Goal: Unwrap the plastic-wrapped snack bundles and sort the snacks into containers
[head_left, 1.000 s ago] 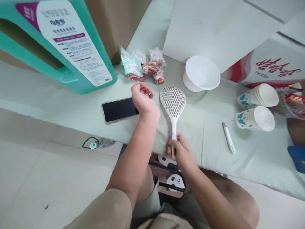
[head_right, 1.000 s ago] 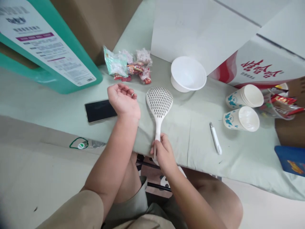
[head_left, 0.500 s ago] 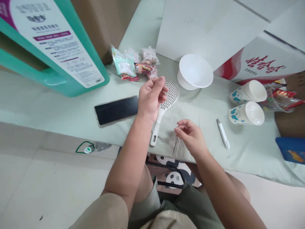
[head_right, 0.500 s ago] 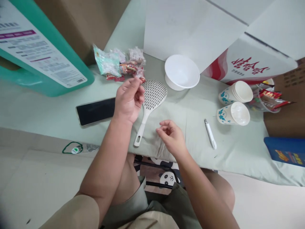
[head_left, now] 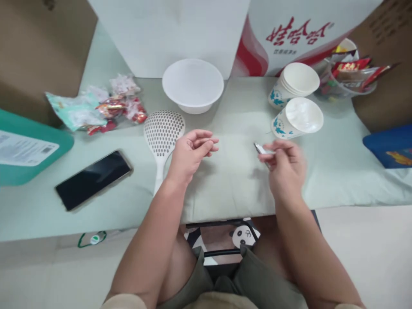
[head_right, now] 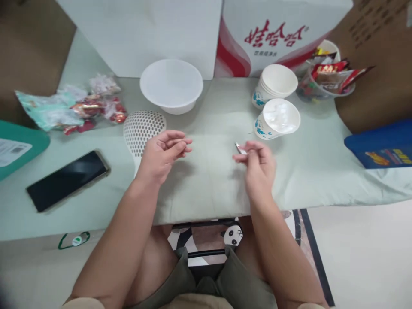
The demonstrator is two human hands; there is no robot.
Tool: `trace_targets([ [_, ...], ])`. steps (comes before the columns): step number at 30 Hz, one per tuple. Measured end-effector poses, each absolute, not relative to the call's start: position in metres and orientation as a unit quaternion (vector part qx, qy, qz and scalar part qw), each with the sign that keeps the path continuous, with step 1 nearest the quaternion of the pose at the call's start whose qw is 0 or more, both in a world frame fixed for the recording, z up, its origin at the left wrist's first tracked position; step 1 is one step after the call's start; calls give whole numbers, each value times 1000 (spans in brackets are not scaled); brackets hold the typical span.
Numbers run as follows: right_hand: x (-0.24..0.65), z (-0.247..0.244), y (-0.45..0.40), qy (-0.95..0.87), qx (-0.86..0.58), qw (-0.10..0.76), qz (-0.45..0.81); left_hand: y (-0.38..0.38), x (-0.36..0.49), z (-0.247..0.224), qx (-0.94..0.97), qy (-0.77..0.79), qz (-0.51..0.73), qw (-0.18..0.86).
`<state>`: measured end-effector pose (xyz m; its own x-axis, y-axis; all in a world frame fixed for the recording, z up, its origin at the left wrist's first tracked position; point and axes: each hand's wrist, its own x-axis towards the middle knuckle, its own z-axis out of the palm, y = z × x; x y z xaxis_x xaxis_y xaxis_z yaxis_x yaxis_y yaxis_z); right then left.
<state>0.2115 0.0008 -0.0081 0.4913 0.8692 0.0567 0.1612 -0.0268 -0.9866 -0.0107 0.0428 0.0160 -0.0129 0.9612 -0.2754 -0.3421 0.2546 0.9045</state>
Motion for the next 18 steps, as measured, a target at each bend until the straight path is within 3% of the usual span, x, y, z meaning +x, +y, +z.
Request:
trace_targets([
  [2,247,-14,15,-377,-652,632,182,44,0,14,332,501,502,622],
  [5,298,-28,39,-327,-706,624,75,47,13,12,329,505,509,615],
  [11,326,-42,67,-287,-692,612,253,47,29,12,331,502,495,628],
  [18,300,-32,77,-257,-720,587,266,42,25,9,345,505,483,627],
])
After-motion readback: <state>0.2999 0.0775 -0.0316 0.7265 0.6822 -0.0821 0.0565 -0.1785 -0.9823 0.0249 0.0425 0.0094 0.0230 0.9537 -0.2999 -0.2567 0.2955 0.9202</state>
